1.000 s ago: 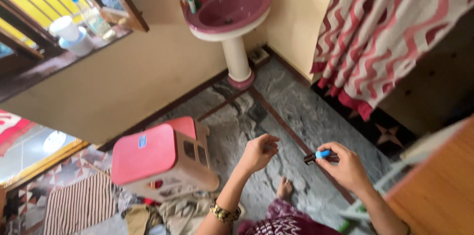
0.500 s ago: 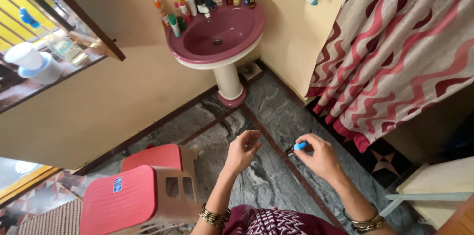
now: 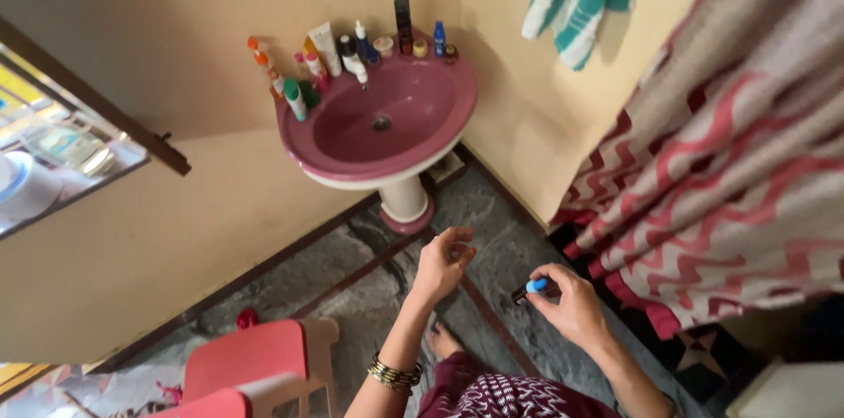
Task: The person repeatedly moves small bottles and containers between a pink sink and a nearby shelf. They pick up items from the sink, walk to the shelf, place them down, and then return to the sink to repeat the process with different items.
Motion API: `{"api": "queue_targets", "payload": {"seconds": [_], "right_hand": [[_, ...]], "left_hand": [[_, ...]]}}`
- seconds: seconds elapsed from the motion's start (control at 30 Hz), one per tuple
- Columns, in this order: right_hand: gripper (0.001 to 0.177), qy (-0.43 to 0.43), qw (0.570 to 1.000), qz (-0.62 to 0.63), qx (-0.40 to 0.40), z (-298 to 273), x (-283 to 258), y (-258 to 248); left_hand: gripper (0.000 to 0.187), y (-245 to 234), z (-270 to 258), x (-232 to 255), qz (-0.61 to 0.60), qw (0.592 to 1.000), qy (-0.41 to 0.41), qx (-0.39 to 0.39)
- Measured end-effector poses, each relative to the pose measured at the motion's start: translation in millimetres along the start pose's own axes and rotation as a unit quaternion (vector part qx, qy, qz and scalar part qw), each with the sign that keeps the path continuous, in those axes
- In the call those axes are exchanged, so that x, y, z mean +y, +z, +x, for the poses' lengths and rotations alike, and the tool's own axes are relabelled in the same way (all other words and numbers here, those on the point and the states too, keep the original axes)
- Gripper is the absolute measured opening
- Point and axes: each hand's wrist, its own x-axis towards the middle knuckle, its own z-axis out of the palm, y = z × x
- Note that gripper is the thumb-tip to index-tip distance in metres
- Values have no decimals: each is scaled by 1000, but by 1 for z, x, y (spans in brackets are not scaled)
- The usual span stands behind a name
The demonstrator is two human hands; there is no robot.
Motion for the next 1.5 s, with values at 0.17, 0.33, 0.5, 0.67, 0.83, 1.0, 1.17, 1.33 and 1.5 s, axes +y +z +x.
{"api": "queue_targets", "payload": {"seconds": [0.17,0.33,0.5,0.67,0.83,1.0,1.17,1.33,1.5], "right_hand": [[29,-21,997,-75,6,96,-11,8],[29,-1,999,-46,-9,175,-28,25],[27,14,998,-37,-48,242,-37,39],[25,-52,995,-64,-48,329,-38,45],[22,-110,991,-29,-75,429,-47,47],[20,-149,987,-44,-29,535,-71,36],[21,-280,957,-55,51,635,-72,49],[18,-252,965,-69,27,722,-41,85],[21,-241,955,-170,-12,781,-14,113]], "left_hand": [[33,-31,96,-4,11,1000,21,-1],[35,-61,165,-22,9,1000,18,15],[35,-81,199,-44,5,998,25,58],[32,-107,213,-58,25,994,-8,106],[35,-130,242,-55,52,985,-47,156],[36,-135,283,-51,87,977,-29,192],[36,-129,312,-68,131,958,-56,248],[47,-102,321,-111,308,862,-33,402],[50,-87,312,-141,387,811,-53,436]]}}
